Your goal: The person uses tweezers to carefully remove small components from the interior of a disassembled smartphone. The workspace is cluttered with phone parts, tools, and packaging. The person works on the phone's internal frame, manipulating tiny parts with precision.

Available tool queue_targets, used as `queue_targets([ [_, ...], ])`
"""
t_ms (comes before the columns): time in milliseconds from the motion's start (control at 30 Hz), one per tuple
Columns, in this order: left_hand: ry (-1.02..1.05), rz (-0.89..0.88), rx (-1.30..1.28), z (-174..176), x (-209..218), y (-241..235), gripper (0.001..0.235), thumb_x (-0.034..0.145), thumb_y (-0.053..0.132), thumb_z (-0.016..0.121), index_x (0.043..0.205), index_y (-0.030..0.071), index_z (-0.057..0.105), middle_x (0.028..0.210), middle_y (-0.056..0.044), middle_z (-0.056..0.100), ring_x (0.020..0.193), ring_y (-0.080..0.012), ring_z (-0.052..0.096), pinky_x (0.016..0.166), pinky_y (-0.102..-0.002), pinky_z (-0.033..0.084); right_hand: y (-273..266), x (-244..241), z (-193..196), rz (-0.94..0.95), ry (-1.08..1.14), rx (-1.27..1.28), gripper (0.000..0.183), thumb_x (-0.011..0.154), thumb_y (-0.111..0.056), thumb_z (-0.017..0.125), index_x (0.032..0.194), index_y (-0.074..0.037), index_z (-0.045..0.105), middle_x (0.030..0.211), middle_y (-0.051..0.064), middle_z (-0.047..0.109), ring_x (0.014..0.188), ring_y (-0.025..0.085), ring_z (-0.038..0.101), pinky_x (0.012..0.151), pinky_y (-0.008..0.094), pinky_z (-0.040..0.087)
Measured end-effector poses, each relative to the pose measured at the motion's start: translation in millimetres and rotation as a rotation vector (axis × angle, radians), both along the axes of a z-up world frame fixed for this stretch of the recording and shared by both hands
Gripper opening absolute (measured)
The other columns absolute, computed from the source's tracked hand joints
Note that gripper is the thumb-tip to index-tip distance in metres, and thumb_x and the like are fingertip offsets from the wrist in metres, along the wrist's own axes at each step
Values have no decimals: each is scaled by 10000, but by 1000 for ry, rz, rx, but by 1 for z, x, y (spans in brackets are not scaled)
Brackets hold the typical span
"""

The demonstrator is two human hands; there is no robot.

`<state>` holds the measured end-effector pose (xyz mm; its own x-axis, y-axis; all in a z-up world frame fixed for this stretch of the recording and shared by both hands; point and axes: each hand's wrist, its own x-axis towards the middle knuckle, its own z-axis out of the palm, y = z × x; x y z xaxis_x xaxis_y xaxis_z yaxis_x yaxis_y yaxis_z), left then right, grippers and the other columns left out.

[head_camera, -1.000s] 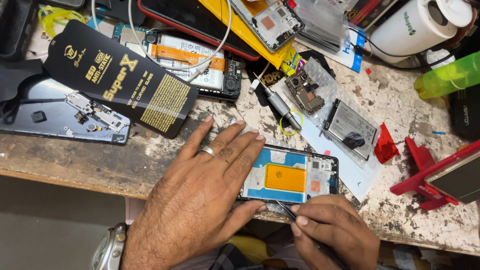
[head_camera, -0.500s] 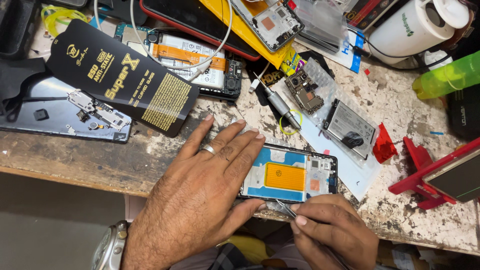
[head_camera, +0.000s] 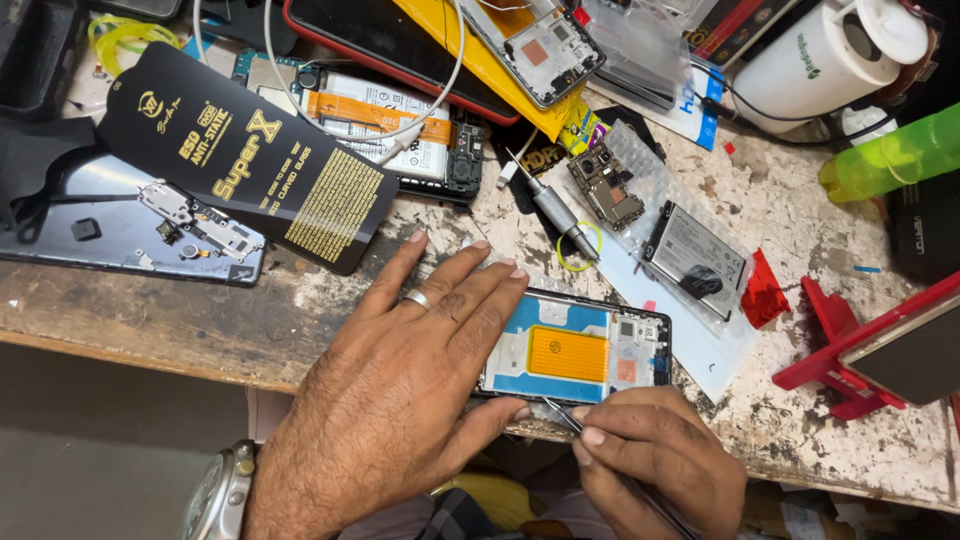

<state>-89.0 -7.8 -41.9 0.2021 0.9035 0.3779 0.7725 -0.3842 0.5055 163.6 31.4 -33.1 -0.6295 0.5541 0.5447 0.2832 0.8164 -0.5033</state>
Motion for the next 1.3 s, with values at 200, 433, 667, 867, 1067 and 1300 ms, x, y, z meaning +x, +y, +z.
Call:
queue_targets([
  [200, 14, -5, -21, 1, 0, -1, 809, 827, 444, 709, 1395, -79, 465, 1403, -232, 547, 1394, -370, 423, 1197, -581, 149, -1, 1, -1, -25, 37, -61, 280, 764, 50, 815, 992, -33, 676, 948, 124, 747, 880, 218, 764, 768, 320, 614],
  [433, 9, -2, -5, 2, 0, 0, 813, 840, 454, 707, 1412, -70, 464, 1420, -223, 545, 1412, -362, 418, 1217, -580, 150, -1, 1, -1, -16, 21, -87, 291, 759, 42, 832, 988, -40, 672, 963, 126, 752, 907, 225, 769, 783, 330, 619],
  [667, -14, 6, 54, 4, 1, 1, 817, 870, 471, 698, 1443, -61, 461, 1447, -223, 540, 1443, -358, 418, 1252, -583, 143, 1, 4, -2, 13, 33, -67, 298, 774, 42, 829, 999, -43, 653, 953, 117, 754, 902, 209, 777, 794, 331, 623],
  [867, 0, -12, 5, 8, -1, 0, 822, 818, 439, 735, 1391, -84, 463, 1413, -232, 540, 1399, -376, 416, 1198, -579, 152, 0, 6, 0, -9, 29, -139, 311, 766, 51, 818, 1008, -46, 648, 970, 144, 756, 907, 228, 776, 793, 338, 627],
  [1067, -33, -24, 14, 6, -3, -2, 852, 788, 417, 760, 1405, -87, 455, 1435, -237, 527, 1408, -378, 413, 1202, -575, 160, -3, 1, -1, -19, 16, -51, 323, 745, 50, 834, 1001, -45, 661, 960, 128, 756, 893, 218, 761, 786, 326, 604],
  [1300, -40, -28, 2, 5, -4, -2, 828, 799, 387, 754, 1409, -88, 454, 1432, -241, 531, 1411, -379, 417, 1202, -584, 169, 0, -8, 1, 44, 32, 12, 318, 742, 65, 837, 990, -33, 663, 932, 120, 743, 878, 219, 761, 785, 317, 604],
])
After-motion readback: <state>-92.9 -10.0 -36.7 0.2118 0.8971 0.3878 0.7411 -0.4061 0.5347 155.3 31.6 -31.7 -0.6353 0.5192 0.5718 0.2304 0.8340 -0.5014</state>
